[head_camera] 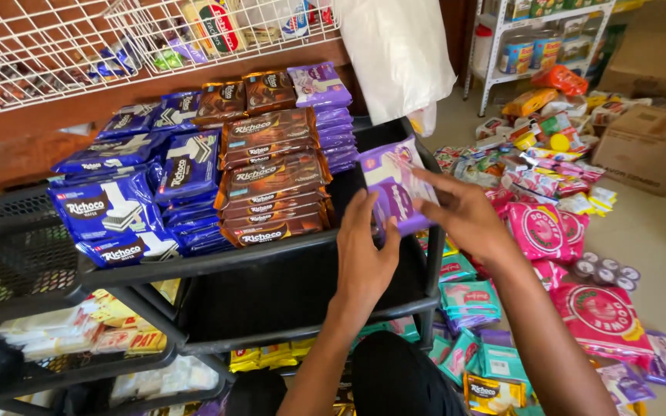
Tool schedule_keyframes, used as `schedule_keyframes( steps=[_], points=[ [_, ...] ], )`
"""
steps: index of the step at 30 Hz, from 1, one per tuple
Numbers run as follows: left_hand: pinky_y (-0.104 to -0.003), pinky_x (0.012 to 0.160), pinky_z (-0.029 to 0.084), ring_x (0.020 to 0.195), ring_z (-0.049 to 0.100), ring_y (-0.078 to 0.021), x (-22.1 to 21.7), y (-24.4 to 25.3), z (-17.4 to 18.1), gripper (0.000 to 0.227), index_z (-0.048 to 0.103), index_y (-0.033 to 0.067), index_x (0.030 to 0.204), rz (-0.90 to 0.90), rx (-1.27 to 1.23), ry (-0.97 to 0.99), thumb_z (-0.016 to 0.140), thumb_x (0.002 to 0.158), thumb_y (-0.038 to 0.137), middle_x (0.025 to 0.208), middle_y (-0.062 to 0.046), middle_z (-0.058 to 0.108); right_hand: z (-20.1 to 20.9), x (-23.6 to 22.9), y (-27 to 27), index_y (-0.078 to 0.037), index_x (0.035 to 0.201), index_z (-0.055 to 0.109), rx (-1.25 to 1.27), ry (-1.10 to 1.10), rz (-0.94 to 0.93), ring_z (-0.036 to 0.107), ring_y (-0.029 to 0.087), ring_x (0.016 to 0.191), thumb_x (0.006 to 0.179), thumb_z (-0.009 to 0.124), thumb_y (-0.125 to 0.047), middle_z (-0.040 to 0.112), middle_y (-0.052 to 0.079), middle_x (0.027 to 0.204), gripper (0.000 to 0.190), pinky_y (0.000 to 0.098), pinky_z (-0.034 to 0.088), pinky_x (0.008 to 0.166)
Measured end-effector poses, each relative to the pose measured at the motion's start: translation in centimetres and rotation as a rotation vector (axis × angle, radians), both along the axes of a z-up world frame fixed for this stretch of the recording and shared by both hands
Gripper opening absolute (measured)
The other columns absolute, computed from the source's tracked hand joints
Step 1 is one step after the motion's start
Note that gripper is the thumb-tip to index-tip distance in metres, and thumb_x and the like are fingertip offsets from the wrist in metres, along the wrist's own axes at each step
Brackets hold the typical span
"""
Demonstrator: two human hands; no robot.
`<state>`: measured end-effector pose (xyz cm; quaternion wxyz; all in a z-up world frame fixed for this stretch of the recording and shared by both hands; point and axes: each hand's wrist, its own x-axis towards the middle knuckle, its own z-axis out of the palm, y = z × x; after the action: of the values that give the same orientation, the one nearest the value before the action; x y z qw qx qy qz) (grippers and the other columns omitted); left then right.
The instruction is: Picking up snack packages from the floor and organizing them onto a retail shelf.
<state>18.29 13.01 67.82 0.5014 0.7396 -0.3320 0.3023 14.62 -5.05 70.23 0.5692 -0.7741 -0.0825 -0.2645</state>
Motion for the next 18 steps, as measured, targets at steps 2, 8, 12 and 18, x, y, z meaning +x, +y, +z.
schedule_keyframes(
  steps=[2,8,12,18],
  points=[
    [-0.043,0.098,0.051,0.117,0.061,-0.0405,-0.4,0.5,0.8,0.049,0.056,-0.0058,0.136,0.048,0.023,-0.03,0.071,0.091,0.008,0.141,-0.029,0.053,-0.2,3.1,-0.1,-0.002,0.143,0.06,0.109,0.062,0.049,0.066,0.02,0.11,0.09,0.073,-0.011,0.071,0.015,0.126,0.055,0.0319,0.053,0.094],
    [-0.046,0.107,0.049,0.129,0.057,-0.0424,-1.9,1.6,-0.4,0.045,0.058,-0.0033,0.132,0.107,0.053,-0.046,0.07,0.09,0.009,0.15,-0.027,0.046,-2.0,11.1,0.5,0.003,0.141,0.057,0.083,0.17,0.207,0.068,0.017,0.1,0.089,0.074,-0.012,0.074,0.014,0.117,0.057,0.0284,0.055,0.086],
    [-0.049,0.111,0.047,0.132,0.055,-0.0449,-1.2,1.7,-1.5,0.039,0.062,-0.0011,0.127,0.169,0.156,-0.098,0.072,0.09,0.008,0.143,-0.025,0.053,-3.6,13.5,0.4,0.006,0.137,0.058,-0.289,0.159,0.176,0.071,0.031,0.095,0.085,0.078,-0.019,0.074,0.025,0.11,0.061,0.0368,0.056,0.083],
    [-0.052,0.115,0.037,0.131,0.052,-0.0467,1.3,0.3,-1.4,0.052,0.057,-0.0126,0.13,0.202,0.491,-0.131,0.07,0.091,0.021,0.141,-0.032,0.053,-3.1,15.1,0.7,0.005,0.103,0.071,-0.764,0.272,0.094,0.067,0.047,0.093,0.083,0.071,-0.022,0.07,0.031,0.093,0.033,0.051,0.055,0.08]
  ],
)
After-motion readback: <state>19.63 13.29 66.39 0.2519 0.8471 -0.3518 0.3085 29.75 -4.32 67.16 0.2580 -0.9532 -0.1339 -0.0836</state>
